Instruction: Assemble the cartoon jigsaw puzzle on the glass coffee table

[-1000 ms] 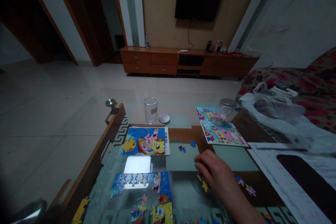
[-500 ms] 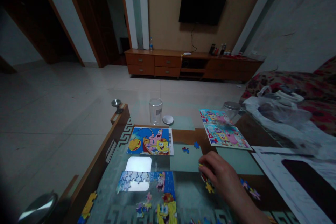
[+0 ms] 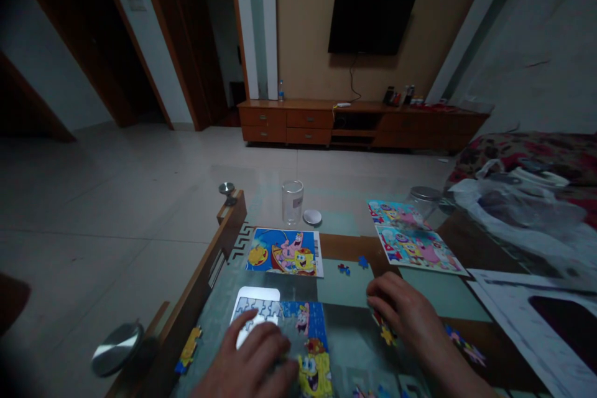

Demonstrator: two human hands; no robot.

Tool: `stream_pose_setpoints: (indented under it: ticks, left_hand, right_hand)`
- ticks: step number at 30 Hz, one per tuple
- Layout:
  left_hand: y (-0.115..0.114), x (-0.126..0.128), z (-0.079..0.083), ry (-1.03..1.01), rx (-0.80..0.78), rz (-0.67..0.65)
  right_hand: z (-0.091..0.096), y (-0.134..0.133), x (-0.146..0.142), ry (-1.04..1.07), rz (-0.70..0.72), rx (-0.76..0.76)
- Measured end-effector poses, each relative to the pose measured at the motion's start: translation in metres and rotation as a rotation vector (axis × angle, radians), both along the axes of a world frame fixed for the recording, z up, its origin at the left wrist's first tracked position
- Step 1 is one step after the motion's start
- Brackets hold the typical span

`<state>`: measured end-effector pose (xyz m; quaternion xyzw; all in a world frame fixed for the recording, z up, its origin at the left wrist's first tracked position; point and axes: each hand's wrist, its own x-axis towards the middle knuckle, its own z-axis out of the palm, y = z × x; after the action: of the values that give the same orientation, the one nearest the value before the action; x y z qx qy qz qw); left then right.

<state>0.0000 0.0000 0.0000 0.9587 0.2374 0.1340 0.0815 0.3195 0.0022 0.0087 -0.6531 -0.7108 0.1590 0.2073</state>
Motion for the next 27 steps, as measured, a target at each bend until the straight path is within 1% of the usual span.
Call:
stream_pose_setpoints:
  ticks: [1, 2, 4, 6, 9, 15, 19, 27]
  left_hand:
    - [0.014, -0.006, 0.003, -0.003, 0.004, 0.101]
    - [0.027, -0.014, 0.008, -0.016, -0.006, 0.162]
    - [0.047, -0.031, 0.018, -0.017, -0.100, 0.325]
    - [0.059, -0.046, 0.025, -0.020, -0.234, 0.393]
    - [0.066, -0.056, 0.025, -0.021, -0.290, 0.411]
    - [0.065, -0.057, 0.008, -0.062, -0.325, 0.379]
    - [0.064, -0.060, 0.000, -0.103, -0.325, 0.378]
    - [0.065, -0.061, -0.005, -0.129, -0.325, 0.376]
  right_hand:
    - [-0.001, 0.001, 0.001, -0.005, 0.004, -0.001]
    - [-0.002, 0.001, 0.002, -0.010, 0.007, -0.002]
    - [-0.003, 0.002, 0.003, -0.018, 0.011, -0.003]
    - [-0.005, 0.002, 0.003, -0.024, 0.012, 0.001]
    - [-0.006, 0.002, 0.002, -0.033, 0.006, 0.008]
    - [-0.004, 0.001, 0.001, -0.030, -0.007, 0.023]
    - [-0.003, 0.000, 0.001, -0.025, -0.005, 0.017]
    - [-0.003, 0.001, -0.001, -0.034, -0.019, 0.026]
